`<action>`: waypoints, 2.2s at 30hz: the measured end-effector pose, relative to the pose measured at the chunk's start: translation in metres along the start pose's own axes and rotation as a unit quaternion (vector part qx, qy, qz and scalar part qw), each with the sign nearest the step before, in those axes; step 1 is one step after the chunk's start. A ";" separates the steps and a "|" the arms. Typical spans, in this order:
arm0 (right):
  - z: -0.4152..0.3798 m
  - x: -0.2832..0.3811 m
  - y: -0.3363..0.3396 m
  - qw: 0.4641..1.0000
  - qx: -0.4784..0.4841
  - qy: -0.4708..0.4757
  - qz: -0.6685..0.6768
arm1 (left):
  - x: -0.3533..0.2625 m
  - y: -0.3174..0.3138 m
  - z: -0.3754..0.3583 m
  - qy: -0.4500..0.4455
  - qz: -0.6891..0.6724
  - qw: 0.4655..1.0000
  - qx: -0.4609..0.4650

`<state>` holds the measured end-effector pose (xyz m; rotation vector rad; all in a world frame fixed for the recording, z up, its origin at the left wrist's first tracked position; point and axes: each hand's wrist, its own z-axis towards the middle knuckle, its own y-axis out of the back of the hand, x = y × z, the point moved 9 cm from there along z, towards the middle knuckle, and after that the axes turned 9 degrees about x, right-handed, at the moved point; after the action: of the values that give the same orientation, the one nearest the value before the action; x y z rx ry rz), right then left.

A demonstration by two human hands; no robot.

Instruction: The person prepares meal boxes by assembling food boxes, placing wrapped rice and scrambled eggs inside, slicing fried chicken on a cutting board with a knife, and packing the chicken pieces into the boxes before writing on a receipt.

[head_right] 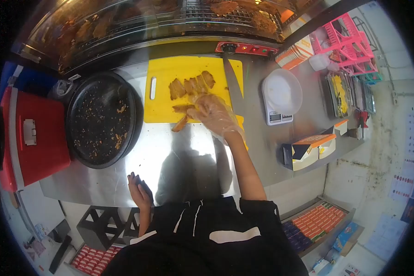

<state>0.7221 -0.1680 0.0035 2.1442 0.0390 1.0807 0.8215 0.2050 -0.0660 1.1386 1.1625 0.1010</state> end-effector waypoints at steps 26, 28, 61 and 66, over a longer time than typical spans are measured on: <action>0.030 -0.041 -0.033 0.901 0.026 0.022 0.433 | -0.002 0.003 -0.001 -0.005 0.008 1.000 -0.014; 0.006 -0.031 -0.017 0.810 -0.038 0.090 0.578 | -0.005 0.003 -0.001 -0.020 0.004 1.000 -0.014; -0.302 -0.139 0.216 0.049 0.159 0.347 0.923 | -0.174 -0.153 -0.096 -0.136 0.111 0.983 -0.052; -0.305 -0.161 0.225 0.072 0.115 0.350 0.927 | -0.176 -0.155 -0.095 -0.111 0.153 0.980 -0.056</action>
<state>0.3387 -0.2070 0.1484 0.0759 1.4631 -1.6100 0.5970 0.0884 -0.0589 1.1888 0.7697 0.2657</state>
